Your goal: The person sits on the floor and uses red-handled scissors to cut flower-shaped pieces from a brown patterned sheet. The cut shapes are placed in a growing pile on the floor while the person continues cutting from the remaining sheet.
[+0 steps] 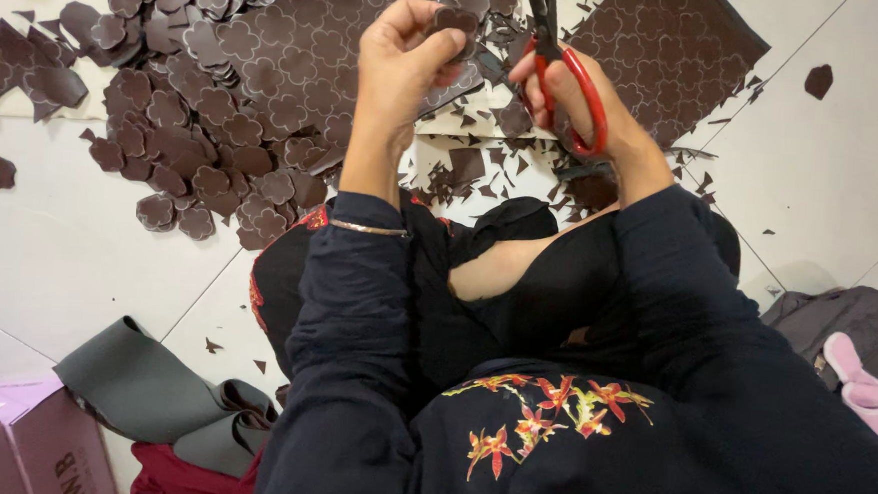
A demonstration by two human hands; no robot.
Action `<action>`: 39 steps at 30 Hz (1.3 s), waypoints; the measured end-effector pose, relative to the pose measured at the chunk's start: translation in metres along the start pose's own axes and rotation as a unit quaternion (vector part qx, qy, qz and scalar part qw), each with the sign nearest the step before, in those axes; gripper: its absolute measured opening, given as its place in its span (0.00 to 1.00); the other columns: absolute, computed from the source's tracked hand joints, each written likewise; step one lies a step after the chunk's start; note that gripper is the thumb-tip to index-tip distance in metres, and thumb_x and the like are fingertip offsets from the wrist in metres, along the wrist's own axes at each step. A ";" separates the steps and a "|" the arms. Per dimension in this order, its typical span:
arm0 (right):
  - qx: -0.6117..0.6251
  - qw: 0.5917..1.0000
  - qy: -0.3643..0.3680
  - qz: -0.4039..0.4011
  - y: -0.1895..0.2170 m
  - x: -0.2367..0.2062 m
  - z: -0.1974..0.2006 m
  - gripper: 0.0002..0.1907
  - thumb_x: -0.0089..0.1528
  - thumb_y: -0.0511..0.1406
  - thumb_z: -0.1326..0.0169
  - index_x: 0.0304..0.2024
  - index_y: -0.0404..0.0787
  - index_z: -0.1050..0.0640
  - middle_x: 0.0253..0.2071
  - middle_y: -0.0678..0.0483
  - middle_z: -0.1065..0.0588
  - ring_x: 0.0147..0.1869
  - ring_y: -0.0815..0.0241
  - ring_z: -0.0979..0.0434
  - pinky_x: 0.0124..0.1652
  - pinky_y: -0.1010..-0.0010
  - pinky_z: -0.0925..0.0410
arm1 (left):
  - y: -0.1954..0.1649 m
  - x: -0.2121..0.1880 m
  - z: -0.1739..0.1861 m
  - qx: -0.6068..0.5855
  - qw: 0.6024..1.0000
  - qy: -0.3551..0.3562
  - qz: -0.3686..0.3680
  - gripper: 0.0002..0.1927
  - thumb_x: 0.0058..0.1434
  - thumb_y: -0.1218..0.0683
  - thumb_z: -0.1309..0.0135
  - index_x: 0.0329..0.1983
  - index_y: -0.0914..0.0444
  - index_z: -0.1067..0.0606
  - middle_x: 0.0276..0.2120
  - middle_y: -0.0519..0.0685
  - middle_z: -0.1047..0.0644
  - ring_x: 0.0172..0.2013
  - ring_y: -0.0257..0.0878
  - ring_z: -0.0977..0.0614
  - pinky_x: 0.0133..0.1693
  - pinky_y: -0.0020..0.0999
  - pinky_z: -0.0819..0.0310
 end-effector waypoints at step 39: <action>0.044 0.996 -0.078 0.002 -0.027 0.009 -0.019 0.27 0.70 0.55 0.57 0.50 0.38 0.25 0.41 0.56 0.23 0.42 0.68 0.21 0.41 0.76 0.27 | 0.033 0.009 -0.013 -0.133 0.987 -0.062 0.072 0.09 0.60 0.63 0.39 0.41 0.66 0.27 0.32 0.51 0.19 0.32 0.36 0.15 0.34 0.28 0.17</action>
Point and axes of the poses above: each hand's wrist, its own x-axis towards the middle knuckle, its own z-axis out of the back of the hand, y = z × x, the point moved 3 cm from there along x, towards the middle knuckle
